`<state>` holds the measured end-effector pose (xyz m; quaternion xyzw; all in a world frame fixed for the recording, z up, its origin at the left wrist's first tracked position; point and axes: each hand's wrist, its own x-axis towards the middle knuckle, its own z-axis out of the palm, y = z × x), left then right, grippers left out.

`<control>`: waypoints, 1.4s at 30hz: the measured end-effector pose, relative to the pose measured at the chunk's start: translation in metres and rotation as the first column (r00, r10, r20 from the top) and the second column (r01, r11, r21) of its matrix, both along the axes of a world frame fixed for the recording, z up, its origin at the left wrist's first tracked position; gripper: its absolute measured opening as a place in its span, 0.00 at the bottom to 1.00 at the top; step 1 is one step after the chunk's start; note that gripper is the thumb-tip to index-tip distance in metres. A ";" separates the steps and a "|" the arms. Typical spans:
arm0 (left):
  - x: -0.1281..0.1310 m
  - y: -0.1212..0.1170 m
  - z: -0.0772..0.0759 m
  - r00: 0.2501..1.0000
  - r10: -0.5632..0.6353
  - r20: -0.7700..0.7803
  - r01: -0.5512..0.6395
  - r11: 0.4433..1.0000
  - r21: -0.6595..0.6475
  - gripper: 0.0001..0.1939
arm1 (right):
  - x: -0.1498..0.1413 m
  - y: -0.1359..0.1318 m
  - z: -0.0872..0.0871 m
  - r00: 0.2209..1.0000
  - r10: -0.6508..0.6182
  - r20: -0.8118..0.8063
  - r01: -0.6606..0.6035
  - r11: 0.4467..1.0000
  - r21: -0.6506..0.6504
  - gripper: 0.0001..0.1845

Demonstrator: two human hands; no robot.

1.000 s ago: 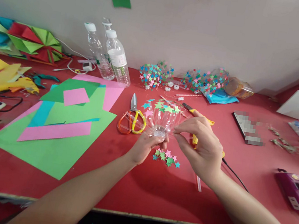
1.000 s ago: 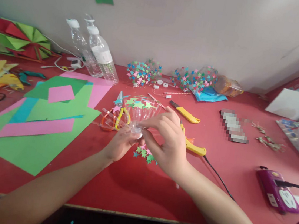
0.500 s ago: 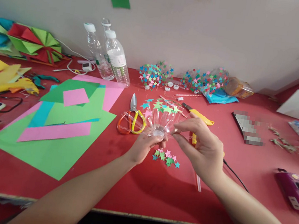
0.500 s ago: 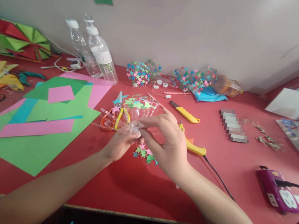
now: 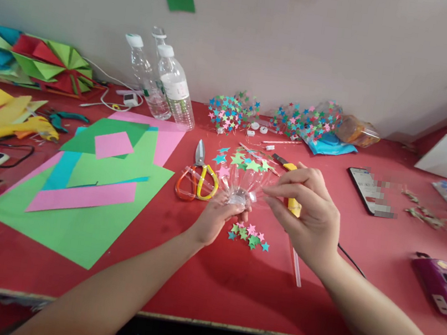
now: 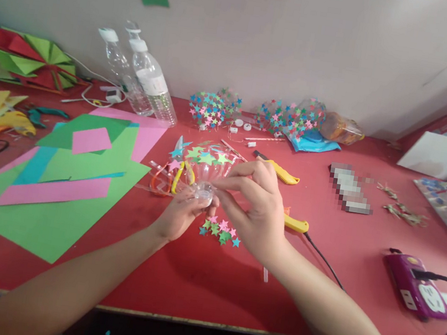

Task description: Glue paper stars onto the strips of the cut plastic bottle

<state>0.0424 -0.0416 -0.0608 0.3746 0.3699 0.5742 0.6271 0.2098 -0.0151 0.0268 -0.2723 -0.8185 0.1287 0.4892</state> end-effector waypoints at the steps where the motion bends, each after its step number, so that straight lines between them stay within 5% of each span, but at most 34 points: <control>1: 0.000 0.000 -0.001 1.000 -0.003 -0.003 0.003 1.000 0.003 0.08 | 0.000 0.000 0.000 1.000 0.008 0.002 -0.008 1.000 0.007 0.06; 12: 0.000 -0.001 -0.002 1.000 0.006 -0.006 -0.006 0.998 0.055 0.07 | 0.002 0.003 0.003 0.996 0.027 0.080 -0.030 0.999 0.030 0.05; 22: -0.002 0.000 -0.001 0.989 0.137 0.050 -0.140 0.988 0.069 0.12 | 0.000 0.002 0.003 0.988 0.060 0.141 -0.066 0.997 0.036 0.09; 38: -0.004 0.000 -0.008 0.987 0.149 -0.066 -0.141 0.984 0.110 0.02 | 0.002 0.002 0.006 0.981 0.019 0.192 -0.045 0.991 0.128 0.06; 42: -0.003 0.000 -0.005 0.990 0.135 -0.051 -0.127 0.984 0.126 0.07 | 0.002 0.003 0.006 0.987 0.002 0.159 -0.023 0.991 0.130 0.05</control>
